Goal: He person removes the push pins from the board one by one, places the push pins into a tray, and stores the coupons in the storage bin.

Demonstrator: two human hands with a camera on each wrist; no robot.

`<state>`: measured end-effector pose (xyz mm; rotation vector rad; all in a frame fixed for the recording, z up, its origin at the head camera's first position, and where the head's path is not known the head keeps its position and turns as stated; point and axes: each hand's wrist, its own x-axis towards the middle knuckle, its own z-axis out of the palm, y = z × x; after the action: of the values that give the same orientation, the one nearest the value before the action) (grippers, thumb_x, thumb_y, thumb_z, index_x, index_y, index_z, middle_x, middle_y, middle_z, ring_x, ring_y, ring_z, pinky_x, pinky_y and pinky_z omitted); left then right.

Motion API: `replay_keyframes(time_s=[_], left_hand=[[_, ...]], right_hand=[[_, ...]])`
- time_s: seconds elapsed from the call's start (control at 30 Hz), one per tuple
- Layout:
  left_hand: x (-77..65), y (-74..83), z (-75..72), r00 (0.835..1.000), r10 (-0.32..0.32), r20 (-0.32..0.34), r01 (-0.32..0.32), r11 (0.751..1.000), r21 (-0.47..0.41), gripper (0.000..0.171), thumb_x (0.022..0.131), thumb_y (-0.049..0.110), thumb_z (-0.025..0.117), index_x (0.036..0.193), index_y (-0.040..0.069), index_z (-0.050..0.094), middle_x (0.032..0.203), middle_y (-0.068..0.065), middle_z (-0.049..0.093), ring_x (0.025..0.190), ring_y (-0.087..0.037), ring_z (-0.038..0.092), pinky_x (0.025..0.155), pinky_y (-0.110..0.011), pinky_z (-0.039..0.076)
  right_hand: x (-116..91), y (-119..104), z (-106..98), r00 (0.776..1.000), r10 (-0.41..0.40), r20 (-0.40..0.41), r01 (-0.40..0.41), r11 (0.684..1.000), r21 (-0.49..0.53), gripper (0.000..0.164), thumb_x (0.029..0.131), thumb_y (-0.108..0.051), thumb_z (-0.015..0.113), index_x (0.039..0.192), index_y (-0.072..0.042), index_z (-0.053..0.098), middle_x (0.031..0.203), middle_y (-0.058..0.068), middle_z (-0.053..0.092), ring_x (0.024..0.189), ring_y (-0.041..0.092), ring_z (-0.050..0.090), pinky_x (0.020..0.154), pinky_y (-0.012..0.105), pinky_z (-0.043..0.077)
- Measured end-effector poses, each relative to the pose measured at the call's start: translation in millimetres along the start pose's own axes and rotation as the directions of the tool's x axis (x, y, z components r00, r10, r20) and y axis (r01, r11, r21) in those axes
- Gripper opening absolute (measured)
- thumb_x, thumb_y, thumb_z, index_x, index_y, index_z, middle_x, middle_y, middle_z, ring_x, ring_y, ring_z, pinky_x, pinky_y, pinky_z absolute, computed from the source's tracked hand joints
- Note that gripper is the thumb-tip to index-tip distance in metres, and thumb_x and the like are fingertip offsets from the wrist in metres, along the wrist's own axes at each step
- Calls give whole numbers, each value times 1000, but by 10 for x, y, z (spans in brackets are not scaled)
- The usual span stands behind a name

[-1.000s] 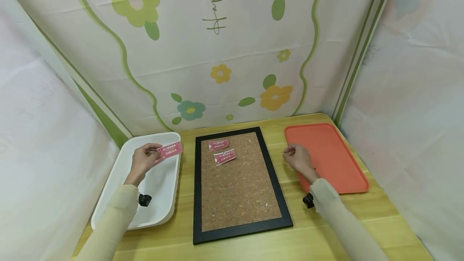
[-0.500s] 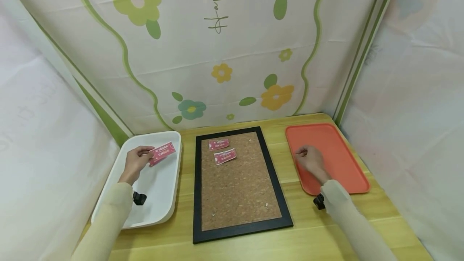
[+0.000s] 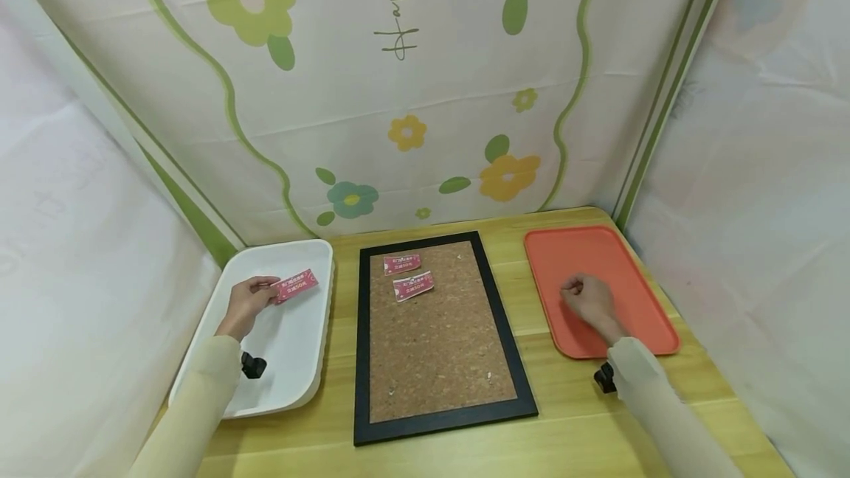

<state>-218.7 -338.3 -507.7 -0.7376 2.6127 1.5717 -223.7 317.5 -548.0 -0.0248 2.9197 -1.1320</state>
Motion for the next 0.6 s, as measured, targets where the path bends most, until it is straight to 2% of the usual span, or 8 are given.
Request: replay_keyframes(time_s=[0.17,0.3,0.5,0.6], left_hand=[[34,-111,-5,999,-41,7,42,999,-36,39,97,3,63,135,-5,63,101,-8,69,86,-10,67,84,-26,61],[74,-195,-5,998,-55,9,55,998,-39,38,96,0,64,134,-6,64,92,-2,68,79,-4,64,79,-23,61],[135,-226,-24,999,-28,-17,28,1000,-8,39,94,0,64,132,-6,65,93,-5,67,78,-5,62,75,-22,59],[144,-222,-55,999,-40,-16,40,999,30,39,94,2,64,132,-5,65,98,-8,68,82,-9,62,75,-23,58]], right_hand=[[-22,116,-53,1000,-18,2,18,1000,-20,26,103,-14,58,113,7,69,102,23,70,79,17,61,61,30,50],[-44,173,-96,999,24,32,-23,1000,-17,26,104,-14,57,113,7,68,99,22,71,75,16,62,57,30,50],[-47,226,-135,998,51,20,-50,998,-39,26,103,-15,56,112,5,69,98,22,74,73,15,62,56,30,49],[-55,247,-133,999,45,15,-44,998,-46,26,103,-14,55,113,5,70,101,23,74,74,16,63,57,30,48]])
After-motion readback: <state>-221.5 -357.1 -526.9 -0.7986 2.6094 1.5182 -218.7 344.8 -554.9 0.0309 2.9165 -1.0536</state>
